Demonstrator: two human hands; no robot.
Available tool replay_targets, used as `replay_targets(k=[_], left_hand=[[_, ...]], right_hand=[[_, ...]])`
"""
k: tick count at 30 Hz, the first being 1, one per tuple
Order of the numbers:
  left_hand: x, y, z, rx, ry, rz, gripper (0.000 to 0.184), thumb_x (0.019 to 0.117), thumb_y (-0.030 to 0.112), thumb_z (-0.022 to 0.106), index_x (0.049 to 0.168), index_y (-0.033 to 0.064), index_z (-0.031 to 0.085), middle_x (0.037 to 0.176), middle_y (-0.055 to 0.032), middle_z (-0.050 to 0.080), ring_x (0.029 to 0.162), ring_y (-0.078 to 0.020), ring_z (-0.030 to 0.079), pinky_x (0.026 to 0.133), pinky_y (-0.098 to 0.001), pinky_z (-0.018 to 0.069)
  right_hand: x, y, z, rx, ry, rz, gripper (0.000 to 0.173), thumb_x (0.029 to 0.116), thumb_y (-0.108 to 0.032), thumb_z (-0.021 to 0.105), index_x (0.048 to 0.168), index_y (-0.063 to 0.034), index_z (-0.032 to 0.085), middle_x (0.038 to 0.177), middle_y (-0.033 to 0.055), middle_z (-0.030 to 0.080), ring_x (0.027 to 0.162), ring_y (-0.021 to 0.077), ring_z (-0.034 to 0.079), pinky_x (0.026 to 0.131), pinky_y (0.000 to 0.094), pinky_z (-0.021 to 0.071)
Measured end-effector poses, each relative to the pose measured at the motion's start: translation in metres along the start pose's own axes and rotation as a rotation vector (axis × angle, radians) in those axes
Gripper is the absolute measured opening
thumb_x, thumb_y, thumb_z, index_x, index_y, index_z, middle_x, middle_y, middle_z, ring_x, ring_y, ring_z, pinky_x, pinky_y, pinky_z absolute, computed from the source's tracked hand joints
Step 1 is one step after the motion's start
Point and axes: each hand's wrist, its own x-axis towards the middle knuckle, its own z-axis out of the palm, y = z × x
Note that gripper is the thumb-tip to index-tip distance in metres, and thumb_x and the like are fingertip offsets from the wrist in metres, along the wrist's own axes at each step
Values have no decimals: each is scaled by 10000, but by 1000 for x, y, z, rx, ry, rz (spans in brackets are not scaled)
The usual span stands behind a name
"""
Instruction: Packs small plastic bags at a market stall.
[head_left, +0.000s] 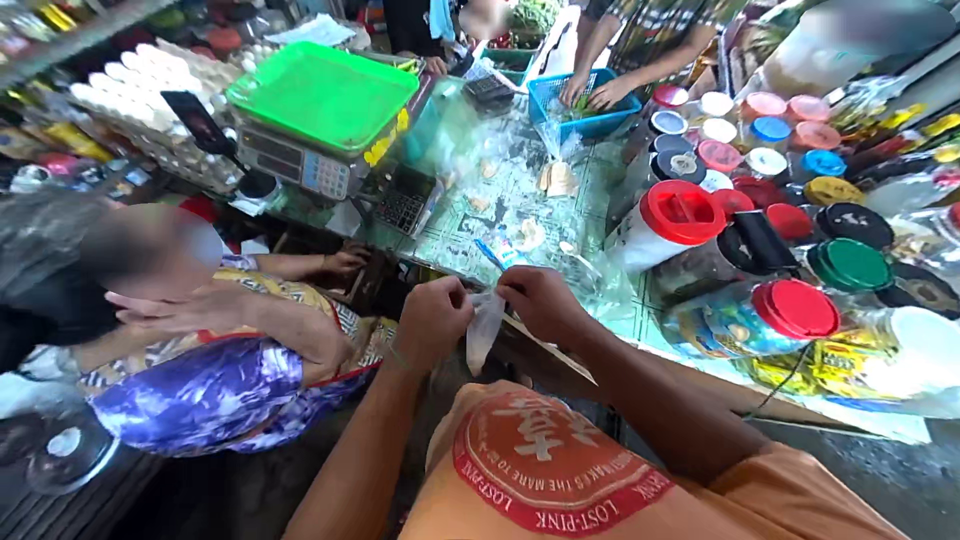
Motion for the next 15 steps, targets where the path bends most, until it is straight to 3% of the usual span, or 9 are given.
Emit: replay_targets(k=[2,3,5,8,10,12,15], left_hand=[[3,8,-6,-48,-25,0,145,901,171,675,1012,82,705,873,-47,687,802,-173,661,745,-416,560],[2,10,-4,-90,-42,-13,146,898,159,685,1021,83,700,879,-41,684,795,-157,655,742,-396,559],[4,10,3,-213,-37,-37,90,901,145,678,967,85,690,834,-14,671,737,-111,636,695,-335,548],[14,15,11,-411,22,-68,70,929,127,638,935,80,689,800,2,686,702,-85,660,681,-287,574],[15,17,22,-414,61,-47,84,946,135,632,958,87,700,800,13,682,694,-75,642,668,-277,553],[21,24,23,-440,63,53,91,973,126,632,1001,75,702,848,5,700,736,-74,665,700,-269,582],[27,29,27,-244,133,67,131,989,154,616,1009,87,727,862,-10,702,770,-92,660,738,-328,571]], right_hand=[[2,-2,-11,-25,44,-18,235,1036,-230,560,1042,-69,732,965,78,714,876,197,687,831,435,577],[1,-1,-13,-52,7,-6,233,1036,-228,560,1041,-68,729,963,87,716,893,221,692,839,471,572],[0,5,-16,-50,11,9,218,1030,-209,564,1018,-65,728,921,92,712,867,239,691,809,497,573],[9,14,-34,33,-39,15,217,1043,-219,552,1029,-69,708,896,73,685,823,189,665,785,431,564],[9,25,-35,79,-79,-4,222,1043,-216,547,1030,-60,706,886,77,679,807,183,656,772,421,560],[11,33,-40,144,-36,-76,224,1035,-222,553,1018,-59,705,861,55,671,770,135,642,735,348,560],[15,45,-44,169,-57,-108,217,1032,-199,559,993,-49,711,854,61,671,773,149,641,744,372,558]])
